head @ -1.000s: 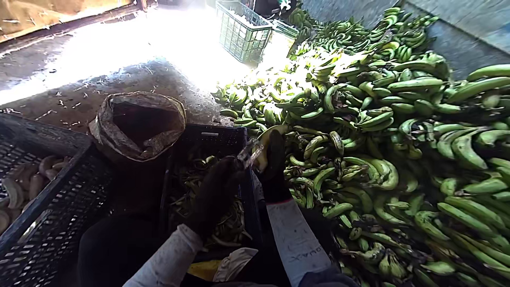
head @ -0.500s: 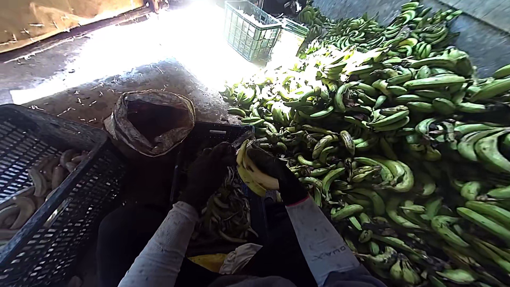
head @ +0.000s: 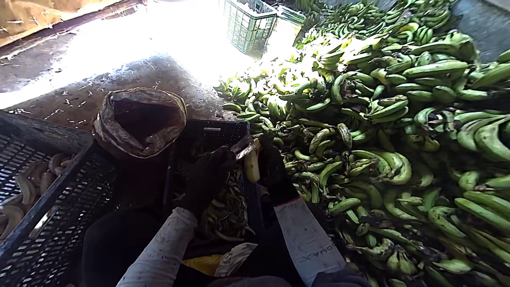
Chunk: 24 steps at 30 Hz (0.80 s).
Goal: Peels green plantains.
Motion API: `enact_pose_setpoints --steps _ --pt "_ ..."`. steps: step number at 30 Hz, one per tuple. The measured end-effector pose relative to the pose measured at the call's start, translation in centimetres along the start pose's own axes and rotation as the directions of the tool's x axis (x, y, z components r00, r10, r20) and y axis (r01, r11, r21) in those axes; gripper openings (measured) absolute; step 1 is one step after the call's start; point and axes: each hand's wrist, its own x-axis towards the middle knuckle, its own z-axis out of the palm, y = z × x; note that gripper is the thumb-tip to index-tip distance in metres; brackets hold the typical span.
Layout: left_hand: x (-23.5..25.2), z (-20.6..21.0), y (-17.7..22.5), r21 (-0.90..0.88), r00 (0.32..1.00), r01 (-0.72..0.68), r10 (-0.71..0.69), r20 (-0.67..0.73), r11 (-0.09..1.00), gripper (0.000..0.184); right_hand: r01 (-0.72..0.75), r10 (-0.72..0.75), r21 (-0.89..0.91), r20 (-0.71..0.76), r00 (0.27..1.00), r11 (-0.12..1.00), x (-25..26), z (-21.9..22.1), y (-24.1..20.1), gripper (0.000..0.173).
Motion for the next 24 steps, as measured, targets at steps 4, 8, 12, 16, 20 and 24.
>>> enact_pose_setpoints --steps 4,8,12,16,20,24 --pt "-1.5 1.3 0.8 0.108 0.974 -0.183 0.195 -0.113 0.977 0.053 0.063 -0.046 0.443 -0.048 0.998 0.894 0.8 1.1 -0.9 0.045" --pt "-2.1 1.7 0.4 0.218 0.909 -0.266 0.32 -0.268 0.939 0.051 0.181 -0.11 0.502 -0.167 0.98 0.846 1.0 1.2 -0.7 0.042" --pt "-2.1 0.8 0.7 0.18 0.951 -0.19 0.227 -0.21 0.965 0.049 0.123 -0.096 0.428 -0.083 0.992 0.895 1.0 1.5 -0.1 0.037" --pt "-1.2 -0.1 0.4 0.096 0.992 -0.074 0.083 -0.094 0.993 0.049 0.073 -0.075 0.032 0.093 0.993 0.997 0.1 1.2 0.1 0.03" --pt "-1.5 -0.3 0.4 0.126 0.992 -0.055 0.068 -0.102 0.99 0.051 -0.006 -0.002 -0.19 -0.041 0.999 0.982 -0.6 1.7 -0.1 0.042" --pt "-1.5 -0.1 0.2 0.123 0.998 -0.019 0.027 -0.064 0.992 0.049 -0.037 -0.049 -0.492 -0.161 0.986 0.87 -1.0 1.1 1.8 0.038"
